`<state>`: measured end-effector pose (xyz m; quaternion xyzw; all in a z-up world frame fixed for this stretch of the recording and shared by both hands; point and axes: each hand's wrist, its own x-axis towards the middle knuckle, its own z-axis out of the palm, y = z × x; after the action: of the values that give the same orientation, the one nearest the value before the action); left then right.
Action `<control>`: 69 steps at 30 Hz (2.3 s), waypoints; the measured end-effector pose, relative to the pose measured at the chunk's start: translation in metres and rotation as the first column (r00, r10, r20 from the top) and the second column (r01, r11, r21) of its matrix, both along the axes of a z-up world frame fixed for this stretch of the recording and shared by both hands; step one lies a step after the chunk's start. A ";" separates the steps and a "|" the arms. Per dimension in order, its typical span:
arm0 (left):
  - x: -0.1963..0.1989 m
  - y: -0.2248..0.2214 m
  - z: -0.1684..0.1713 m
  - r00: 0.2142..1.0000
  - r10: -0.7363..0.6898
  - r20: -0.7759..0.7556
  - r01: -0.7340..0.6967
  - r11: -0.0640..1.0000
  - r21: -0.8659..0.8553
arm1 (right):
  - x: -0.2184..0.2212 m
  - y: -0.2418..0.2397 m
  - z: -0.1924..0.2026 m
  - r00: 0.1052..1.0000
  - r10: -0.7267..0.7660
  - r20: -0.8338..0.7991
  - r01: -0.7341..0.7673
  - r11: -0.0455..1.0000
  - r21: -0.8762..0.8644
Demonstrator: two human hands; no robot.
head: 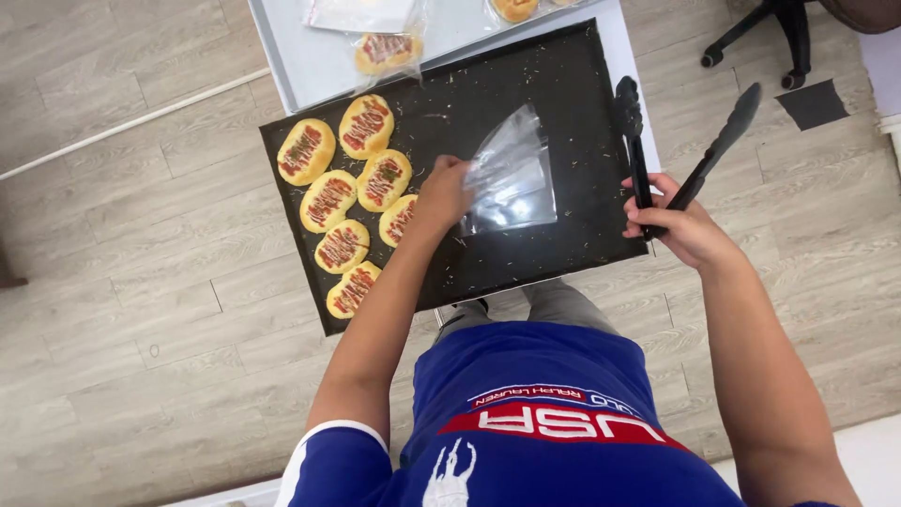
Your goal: The person packages bread rolls one at a time by picking up a roll with tongs and placing it into a clear plastic bag held in the other hand.
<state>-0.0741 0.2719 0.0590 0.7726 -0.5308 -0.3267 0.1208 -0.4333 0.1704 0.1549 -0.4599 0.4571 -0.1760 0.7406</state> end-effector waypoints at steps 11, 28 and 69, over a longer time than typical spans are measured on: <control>-0.021 0.004 0.045 0.898 0.428 -0.099 -0.432 0.902 -0.022 | -0.037 -0.069 -0.011 0.900 0.380 0.214 -0.372 0.925 -0.079; -0.091 0.068 0.185 0.875 0.194 -0.443 -0.278 0.951 -0.134 | 0.061 -0.051 0.010 0.792 0.603 0.101 -0.464 0.700 -0.542; -0.073 0.354 0.120 0.899 0.117 0.422 0.281 0.584 -0.761 | 0.170 0.218 0.023 0.648 0.340 -0.681 -0.756 0.391 -0.525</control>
<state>-0.1474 0.6256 0.1787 0.6581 -0.6692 0.1226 0.3225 -0.2632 0.3882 0.1774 -0.8866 0.3094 0.0269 0.3427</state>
